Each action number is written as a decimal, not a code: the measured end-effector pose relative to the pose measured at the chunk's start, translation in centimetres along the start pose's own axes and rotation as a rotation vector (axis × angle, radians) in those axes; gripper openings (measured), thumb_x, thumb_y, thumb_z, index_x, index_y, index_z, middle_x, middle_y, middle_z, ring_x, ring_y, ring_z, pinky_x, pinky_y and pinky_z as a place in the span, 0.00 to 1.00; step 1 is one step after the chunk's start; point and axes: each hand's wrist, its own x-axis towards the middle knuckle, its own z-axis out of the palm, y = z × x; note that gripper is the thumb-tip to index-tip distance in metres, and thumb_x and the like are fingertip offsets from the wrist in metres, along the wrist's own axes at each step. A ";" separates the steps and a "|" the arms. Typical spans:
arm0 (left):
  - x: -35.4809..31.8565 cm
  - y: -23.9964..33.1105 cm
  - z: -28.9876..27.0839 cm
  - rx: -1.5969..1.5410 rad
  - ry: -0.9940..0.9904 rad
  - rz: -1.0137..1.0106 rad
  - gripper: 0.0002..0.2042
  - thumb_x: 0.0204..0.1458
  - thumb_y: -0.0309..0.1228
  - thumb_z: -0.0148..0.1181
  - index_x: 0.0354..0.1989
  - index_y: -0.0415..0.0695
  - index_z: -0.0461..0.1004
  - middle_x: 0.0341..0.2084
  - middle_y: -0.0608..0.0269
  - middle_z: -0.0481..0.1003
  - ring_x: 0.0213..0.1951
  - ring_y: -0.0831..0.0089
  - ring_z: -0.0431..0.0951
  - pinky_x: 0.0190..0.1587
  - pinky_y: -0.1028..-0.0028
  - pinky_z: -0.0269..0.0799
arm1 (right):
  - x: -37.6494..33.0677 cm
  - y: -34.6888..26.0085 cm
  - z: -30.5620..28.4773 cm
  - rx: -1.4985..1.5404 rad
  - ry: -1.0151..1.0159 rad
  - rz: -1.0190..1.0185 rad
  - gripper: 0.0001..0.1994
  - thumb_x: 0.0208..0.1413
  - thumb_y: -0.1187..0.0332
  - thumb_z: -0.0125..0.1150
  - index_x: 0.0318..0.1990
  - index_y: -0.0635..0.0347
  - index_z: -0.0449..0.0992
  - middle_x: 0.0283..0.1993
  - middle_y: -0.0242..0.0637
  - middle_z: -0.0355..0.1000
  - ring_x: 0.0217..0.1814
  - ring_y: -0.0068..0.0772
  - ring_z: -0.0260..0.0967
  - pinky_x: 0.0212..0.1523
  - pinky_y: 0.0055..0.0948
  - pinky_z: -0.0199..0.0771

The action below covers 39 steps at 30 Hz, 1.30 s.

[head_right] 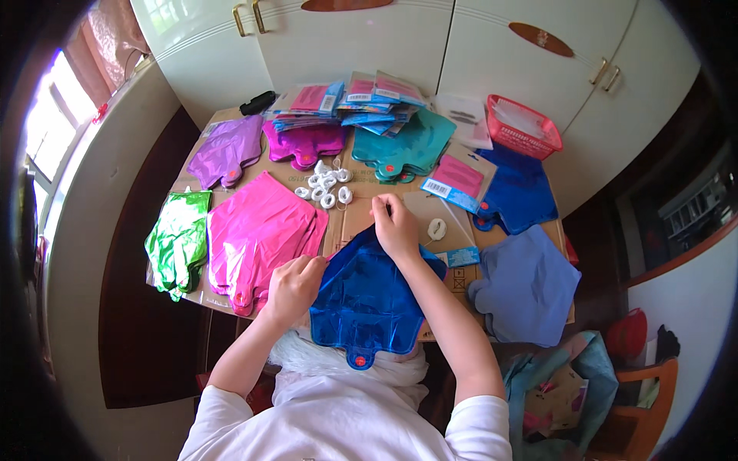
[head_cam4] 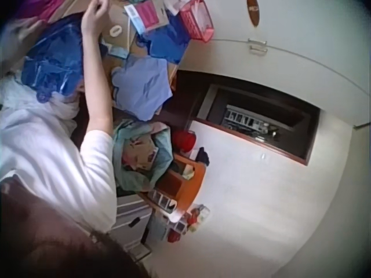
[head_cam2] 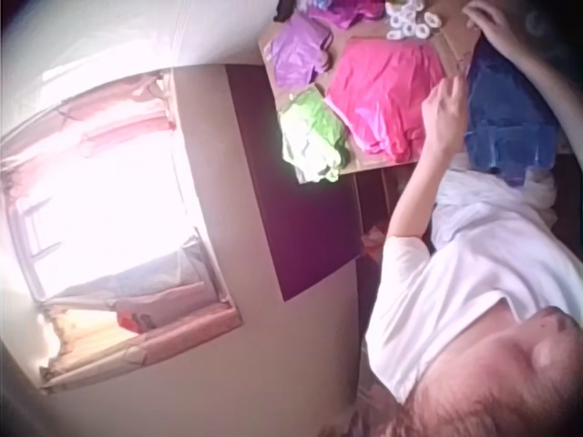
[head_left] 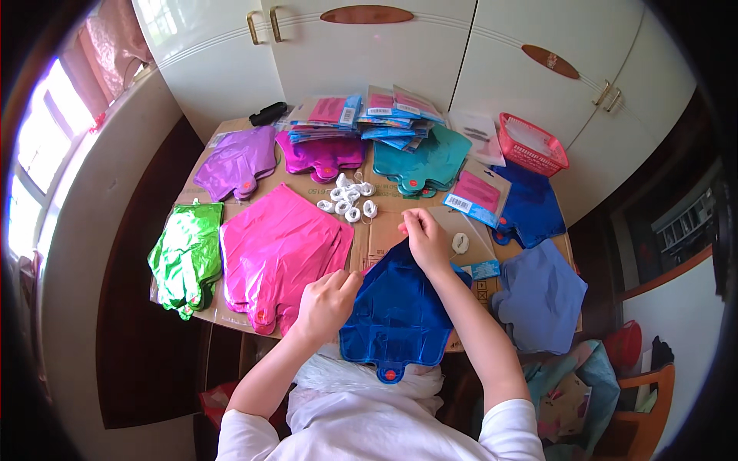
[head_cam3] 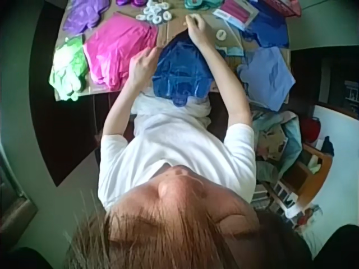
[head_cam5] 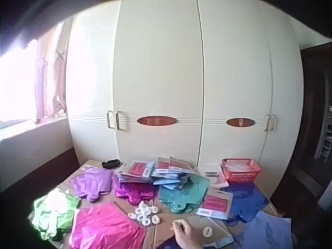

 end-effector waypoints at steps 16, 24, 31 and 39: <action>-14.8 5.1 -1.9 -1.346 -0.470 -1.143 0.13 0.50 0.24 0.62 0.40 0.39 0.66 0.38 0.60 0.73 0.39 0.73 0.75 0.40 0.76 0.71 | 0.1 0.9 1.4 -0.363 0.089 -0.232 0.14 0.58 0.57 0.55 0.28 0.58 0.72 0.23 0.41 0.73 0.24 0.46 0.71 0.24 0.40 0.67; -10.6 10.1 4.0 -2.301 -0.530 -1.432 0.17 0.55 0.27 0.52 0.51 0.30 0.66 0.46 0.52 0.73 0.51 0.61 0.73 0.57 0.64 0.67 | 0.5 0.2 1.6 -0.672 0.044 -0.285 0.14 0.54 0.59 0.56 0.22 0.58 0.71 0.22 0.43 0.72 0.29 0.48 0.71 0.28 0.46 0.70; -11.2 9.8 5.7 -2.293 -0.582 -1.602 0.13 0.54 0.25 0.44 0.44 0.29 0.69 0.44 0.51 0.74 0.47 0.60 0.75 0.54 0.63 0.70 | 2.3 -1.3 0.4 -0.885 -0.244 -0.086 0.15 0.54 0.57 0.53 0.30 0.60 0.77 0.33 0.47 0.75 0.39 0.51 0.73 0.42 0.45 0.72; -10.0 9.6 5.0 -2.261 -0.589 -1.629 0.12 0.58 0.29 0.45 0.42 0.33 0.70 0.38 0.53 0.75 0.40 0.63 0.77 0.48 0.65 0.74 | 3.7 -2.4 -0.1 -0.868 -0.420 0.139 0.15 0.51 0.57 0.52 0.33 0.58 0.79 0.39 0.48 0.76 0.44 0.50 0.73 0.46 0.44 0.73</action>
